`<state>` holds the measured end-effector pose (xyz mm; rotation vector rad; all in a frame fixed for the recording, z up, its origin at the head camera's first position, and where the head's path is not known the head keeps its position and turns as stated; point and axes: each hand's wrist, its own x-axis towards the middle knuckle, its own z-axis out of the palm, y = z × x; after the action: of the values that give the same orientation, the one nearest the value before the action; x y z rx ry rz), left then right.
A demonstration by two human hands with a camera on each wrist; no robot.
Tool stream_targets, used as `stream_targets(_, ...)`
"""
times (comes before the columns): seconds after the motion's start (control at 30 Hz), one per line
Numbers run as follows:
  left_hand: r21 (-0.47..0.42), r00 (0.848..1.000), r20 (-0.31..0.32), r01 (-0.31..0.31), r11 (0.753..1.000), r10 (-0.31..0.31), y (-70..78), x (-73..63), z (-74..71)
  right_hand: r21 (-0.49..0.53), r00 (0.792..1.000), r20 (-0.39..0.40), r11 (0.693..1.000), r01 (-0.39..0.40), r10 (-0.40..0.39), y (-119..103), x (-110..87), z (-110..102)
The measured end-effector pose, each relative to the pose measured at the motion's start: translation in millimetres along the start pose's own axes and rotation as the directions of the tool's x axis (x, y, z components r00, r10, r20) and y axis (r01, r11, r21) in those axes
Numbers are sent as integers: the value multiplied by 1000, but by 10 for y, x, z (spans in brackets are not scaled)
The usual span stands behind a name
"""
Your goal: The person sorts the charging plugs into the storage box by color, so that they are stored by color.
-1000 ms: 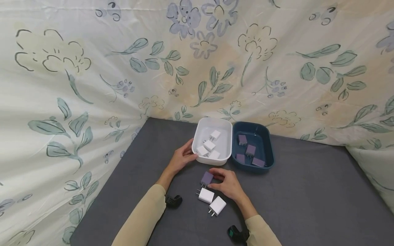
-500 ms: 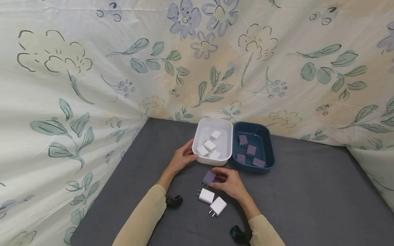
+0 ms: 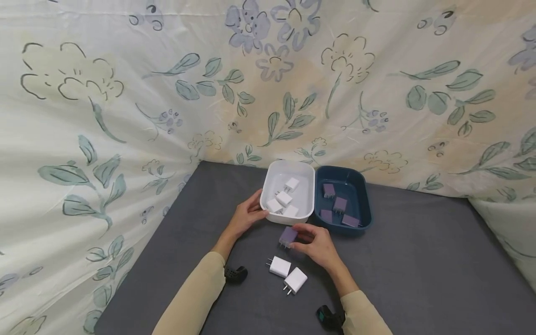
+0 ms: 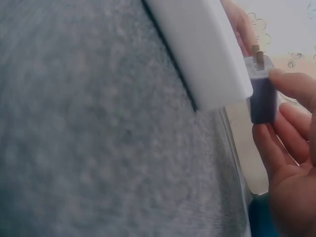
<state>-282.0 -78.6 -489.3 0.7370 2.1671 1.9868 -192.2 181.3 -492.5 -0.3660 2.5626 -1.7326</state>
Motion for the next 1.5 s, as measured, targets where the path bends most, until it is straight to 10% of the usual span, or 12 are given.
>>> stream_targets(0.77, -3, 1000, -14, 7, 1000, -7, 56, -5, -23, 24, 998, -54, 1000, -15, 16, -173, 15, -197)
stream_targets(1.5, 10, 1000, 10, -5, 1000, 5, 15, -4, -27, -83, 959, -278, 993, -78, 52, -269, 157, -539)
